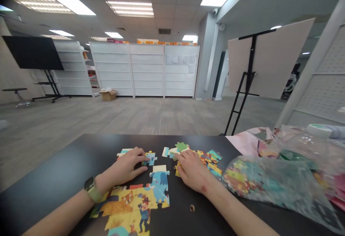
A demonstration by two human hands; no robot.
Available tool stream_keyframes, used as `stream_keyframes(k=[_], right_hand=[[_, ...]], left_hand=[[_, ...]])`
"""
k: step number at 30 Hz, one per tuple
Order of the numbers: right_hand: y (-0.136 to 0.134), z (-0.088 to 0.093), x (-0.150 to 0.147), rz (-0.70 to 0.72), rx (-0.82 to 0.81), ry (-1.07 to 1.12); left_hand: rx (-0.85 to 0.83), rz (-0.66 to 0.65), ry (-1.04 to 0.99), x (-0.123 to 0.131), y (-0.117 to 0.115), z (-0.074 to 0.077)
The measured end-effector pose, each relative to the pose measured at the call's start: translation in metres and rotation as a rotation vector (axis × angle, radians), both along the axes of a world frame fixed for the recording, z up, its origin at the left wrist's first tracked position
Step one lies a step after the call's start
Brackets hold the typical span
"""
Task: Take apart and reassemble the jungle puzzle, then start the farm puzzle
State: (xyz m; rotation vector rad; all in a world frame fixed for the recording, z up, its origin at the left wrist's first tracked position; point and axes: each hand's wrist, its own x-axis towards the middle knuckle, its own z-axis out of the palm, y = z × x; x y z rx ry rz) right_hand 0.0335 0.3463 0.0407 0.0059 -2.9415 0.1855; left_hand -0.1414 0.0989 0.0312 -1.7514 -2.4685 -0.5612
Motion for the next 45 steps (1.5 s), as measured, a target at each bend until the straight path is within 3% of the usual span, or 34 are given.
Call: stream_keyframes(k=[6, 15, 20, 25, 29, 33, 35, 38, 42, 45], right_hand=[[-0.002, 0.002, 0.003, 0.022, -0.017, 0.002], [-0.003, 0.002, 0.004, 0.054, -0.068, 0.015], [-0.002, 0.001, 0.005, 0.094, -0.083, 0.059], [0.000, 0.000, 0.004, 0.128, -0.121, 0.106], [-0.010, 0.006, 0.008, 0.171, -0.360, 0.160], [-0.032, 0.011, 0.016, 0.296, -0.840, 0.011], [-0.040, 0.011, 0.020, 0.336, -0.918, -0.069], [-0.041, 0.013, 0.023, 0.278, -0.766, -0.121], [-0.026, 0.021, 0.027, 0.256, -0.484, -0.141], [-0.016, 0.024, 0.029, 0.283, -0.369, -0.157]], left_hand=[[0.053, 0.194, -0.089, 0.001, 0.004, -0.008], [0.067, 0.195, -0.101, 0.001, 0.004, -0.007], [0.037, 0.120, -0.072, -0.002, -0.001, 0.002], [0.075, 0.177, -0.043, -0.010, -0.008, 0.010], [0.287, 0.098, -0.155, 0.004, -0.006, 0.012], [0.477, -0.139, -0.385, 0.042, 0.005, 0.011], [0.486, -0.244, -0.458, 0.059, 0.011, 0.010], [0.422, -0.335, -0.429, 0.070, 0.014, 0.006], [0.312, -0.284, -0.353, 0.064, 0.008, 0.006], [0.252, -0.288, -0.340, 0.058, 0.004, 0.009]])
